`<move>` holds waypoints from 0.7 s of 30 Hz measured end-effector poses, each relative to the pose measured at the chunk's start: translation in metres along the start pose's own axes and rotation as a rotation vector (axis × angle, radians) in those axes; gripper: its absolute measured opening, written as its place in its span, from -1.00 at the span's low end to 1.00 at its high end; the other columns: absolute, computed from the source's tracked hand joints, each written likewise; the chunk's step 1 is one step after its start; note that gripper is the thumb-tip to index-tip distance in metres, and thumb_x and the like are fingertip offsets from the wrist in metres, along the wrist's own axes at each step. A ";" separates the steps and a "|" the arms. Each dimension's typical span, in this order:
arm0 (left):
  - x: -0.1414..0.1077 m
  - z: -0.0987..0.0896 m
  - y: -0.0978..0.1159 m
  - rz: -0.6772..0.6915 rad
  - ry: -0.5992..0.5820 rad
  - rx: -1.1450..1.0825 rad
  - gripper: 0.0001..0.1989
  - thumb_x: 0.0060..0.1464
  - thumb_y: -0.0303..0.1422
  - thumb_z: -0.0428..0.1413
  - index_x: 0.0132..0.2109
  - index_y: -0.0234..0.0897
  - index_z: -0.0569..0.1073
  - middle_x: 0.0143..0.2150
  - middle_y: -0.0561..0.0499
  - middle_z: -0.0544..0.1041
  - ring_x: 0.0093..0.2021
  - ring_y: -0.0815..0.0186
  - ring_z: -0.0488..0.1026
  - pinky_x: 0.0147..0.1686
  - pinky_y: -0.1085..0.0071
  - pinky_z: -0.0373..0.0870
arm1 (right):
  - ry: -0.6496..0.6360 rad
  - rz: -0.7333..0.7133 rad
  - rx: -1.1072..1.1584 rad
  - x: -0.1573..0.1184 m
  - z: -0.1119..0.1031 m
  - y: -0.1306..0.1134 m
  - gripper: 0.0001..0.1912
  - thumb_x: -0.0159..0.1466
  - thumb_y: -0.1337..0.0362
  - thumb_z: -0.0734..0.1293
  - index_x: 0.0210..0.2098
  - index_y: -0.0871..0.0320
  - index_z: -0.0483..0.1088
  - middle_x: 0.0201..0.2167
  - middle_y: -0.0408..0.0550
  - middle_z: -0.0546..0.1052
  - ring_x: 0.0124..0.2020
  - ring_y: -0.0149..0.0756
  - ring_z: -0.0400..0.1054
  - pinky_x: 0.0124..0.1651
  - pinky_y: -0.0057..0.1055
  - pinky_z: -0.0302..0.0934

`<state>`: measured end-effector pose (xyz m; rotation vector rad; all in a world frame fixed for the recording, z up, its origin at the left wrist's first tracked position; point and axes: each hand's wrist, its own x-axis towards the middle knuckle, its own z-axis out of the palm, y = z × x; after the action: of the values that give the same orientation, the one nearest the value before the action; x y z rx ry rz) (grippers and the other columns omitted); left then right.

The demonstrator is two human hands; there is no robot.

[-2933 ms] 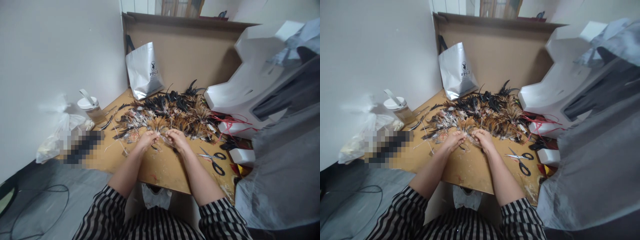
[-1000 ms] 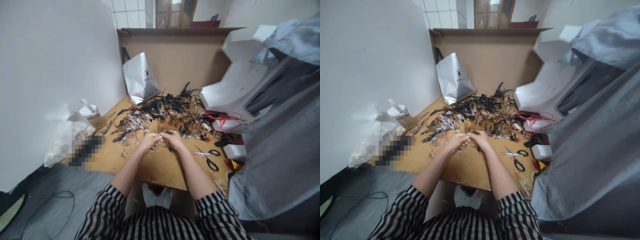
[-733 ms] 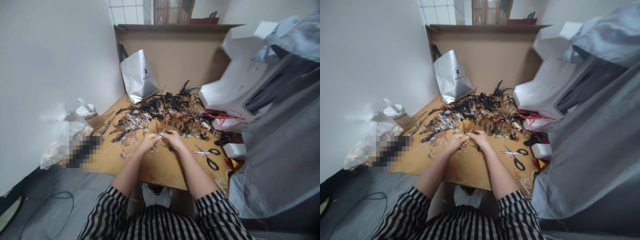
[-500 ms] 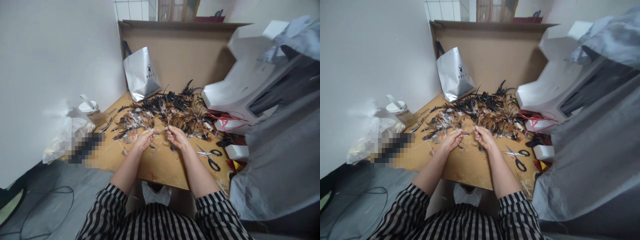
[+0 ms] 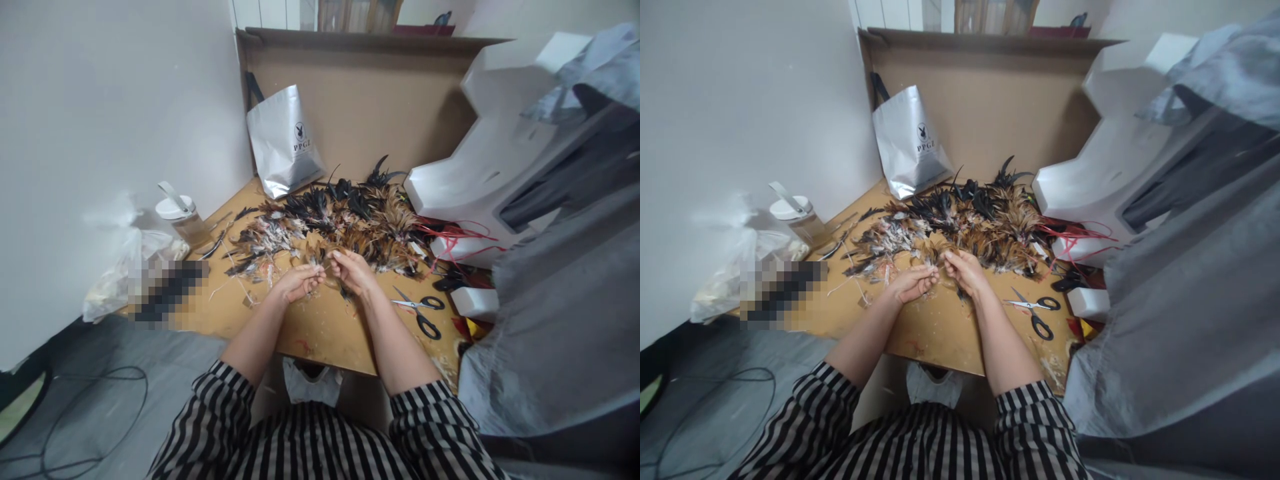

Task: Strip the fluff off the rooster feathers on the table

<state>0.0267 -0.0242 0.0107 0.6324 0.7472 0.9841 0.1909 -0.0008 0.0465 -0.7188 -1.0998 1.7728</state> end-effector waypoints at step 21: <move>0.006 0.000 -0.003 0.183 0.203 0.348 -0.76 -0.18 -0.28 0.23 -0.49 -0.42 0.44 -0.55 -0.04 0.46 -0.57 0.47 0.37 -0.52 0.55 0.27 | 0.136 -0.336 -1.221 0.002 -0.012 0.012 -0.82 0.07 0.27 0.24 -0.54 0.16 0.47 -0.57 -0.09 0.39 -0.52 -0.39 0.19 -0.43 -0.46 0.01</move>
<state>0.0303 -0.0201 0.0074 0.9244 1.0675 1.1069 0.1948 0.0032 0.0306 -1.2153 -2.0419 0.6097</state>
